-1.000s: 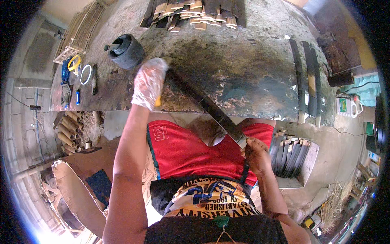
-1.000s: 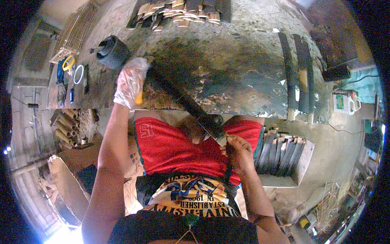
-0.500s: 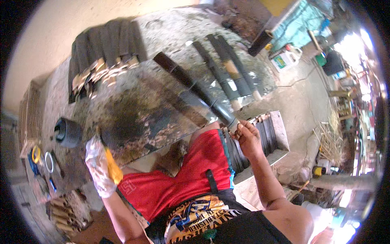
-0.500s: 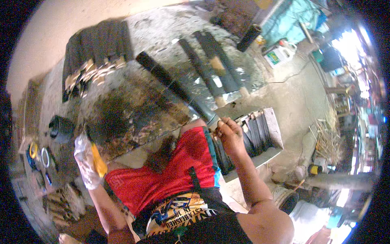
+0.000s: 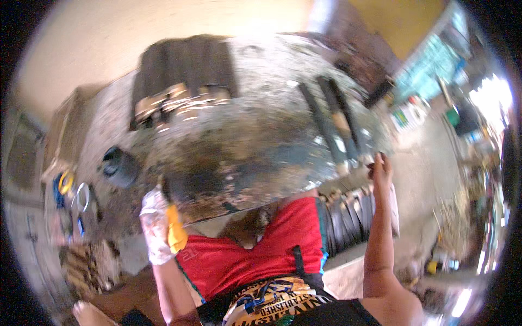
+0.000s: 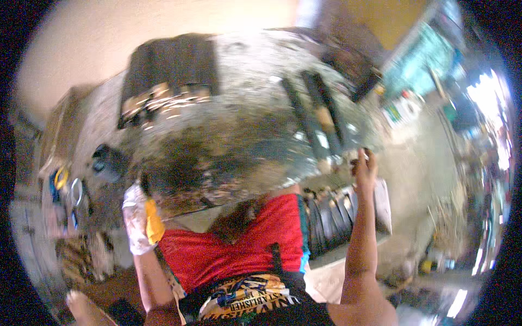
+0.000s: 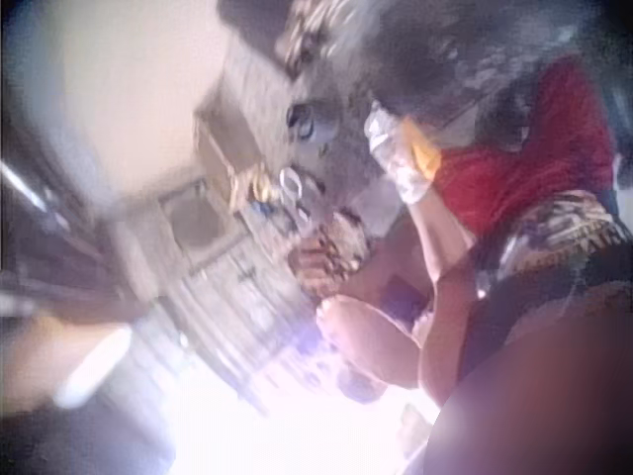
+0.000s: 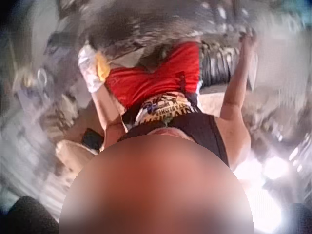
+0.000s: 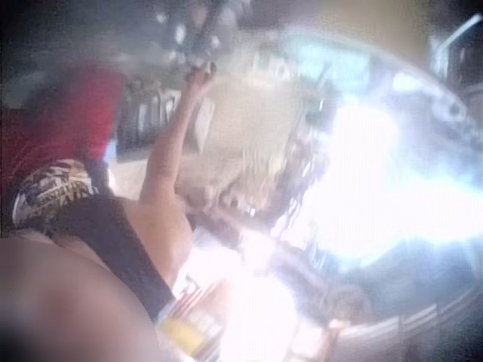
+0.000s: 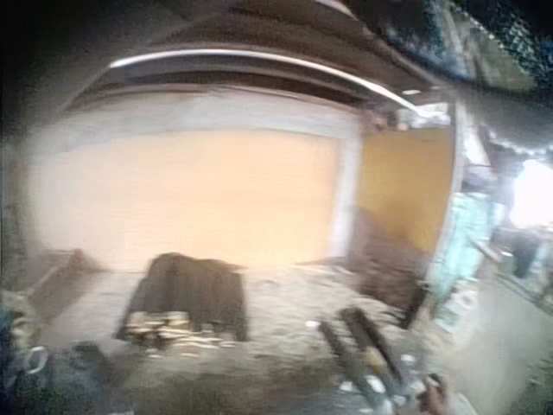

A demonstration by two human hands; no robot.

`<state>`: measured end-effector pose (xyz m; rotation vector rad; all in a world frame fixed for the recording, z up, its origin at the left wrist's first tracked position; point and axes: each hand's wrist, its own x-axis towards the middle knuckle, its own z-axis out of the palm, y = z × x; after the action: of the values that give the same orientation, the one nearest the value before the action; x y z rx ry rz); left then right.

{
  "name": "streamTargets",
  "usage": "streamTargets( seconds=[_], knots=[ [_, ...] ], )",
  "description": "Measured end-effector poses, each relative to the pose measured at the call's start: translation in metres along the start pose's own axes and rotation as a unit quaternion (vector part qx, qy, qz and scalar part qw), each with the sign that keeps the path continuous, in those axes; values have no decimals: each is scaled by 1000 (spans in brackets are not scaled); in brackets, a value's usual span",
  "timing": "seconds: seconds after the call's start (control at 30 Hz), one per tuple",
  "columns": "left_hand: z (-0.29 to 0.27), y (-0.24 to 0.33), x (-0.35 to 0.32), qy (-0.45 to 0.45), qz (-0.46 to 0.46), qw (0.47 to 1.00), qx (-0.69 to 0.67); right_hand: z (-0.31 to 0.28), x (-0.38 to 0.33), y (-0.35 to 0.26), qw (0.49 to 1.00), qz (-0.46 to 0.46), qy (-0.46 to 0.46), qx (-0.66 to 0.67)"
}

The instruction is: The person repeatedly applies a dark finish to long, thin wooden pieces using a brush. They dip the brush into a container of finish, coat each piece, and place it on a workbench. The process is repeated for multiple pieces.

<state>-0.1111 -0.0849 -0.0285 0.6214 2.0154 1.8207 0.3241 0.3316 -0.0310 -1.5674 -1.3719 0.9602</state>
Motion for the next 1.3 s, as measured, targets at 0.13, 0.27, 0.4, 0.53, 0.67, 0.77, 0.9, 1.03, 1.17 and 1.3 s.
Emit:
streamTargets(
  seconds=[0.13, 0.27, 0.4, 0.53, 0.67, 0.77, 0.9, 1.03, 1.17, 1.3],
  knots=[
    [5, 12, -14, 46, -70, 993, -78, 108, -1, -44, 976, -165, -139, 36],
    [9, 25, -29, 46, -136, 938, -316, 250, -29, -116, 880, -219, -419, 41],
    [-1, 28, -51, 46, -164, 911, -376, 380, -77, -177, 882, -137, -449, 40],
    [-16, 20, -65, 54, -179, 903, -388, 448, -92, -205, 909, -163, -374, -81],
    [-22, 10, -69, 72, -170, 915, -359, 470, -88, -197, 907, -81, -413, 12],
    [-23, 4, -64, -9, -118, 855, -505, 439, -85, -172, 876, 3, -448, 180],
    [-17, 2, -58, 60, -236, 804, -542, 308, -92, -115, 808, 77, -478, 338],
    [-1, 3, -53, -65, -206, 800, -560, 167, -150, -60, 879, 89, -430, 187],
    [12, -1, -56, -61, -211, 841, -495, 82, -212, -30, 831, 179, -495, 181],
    [19, -3, -42, -142, -80, 977, -135, 55, -240, -11, 799, 260, -525, 134]
  ],
)
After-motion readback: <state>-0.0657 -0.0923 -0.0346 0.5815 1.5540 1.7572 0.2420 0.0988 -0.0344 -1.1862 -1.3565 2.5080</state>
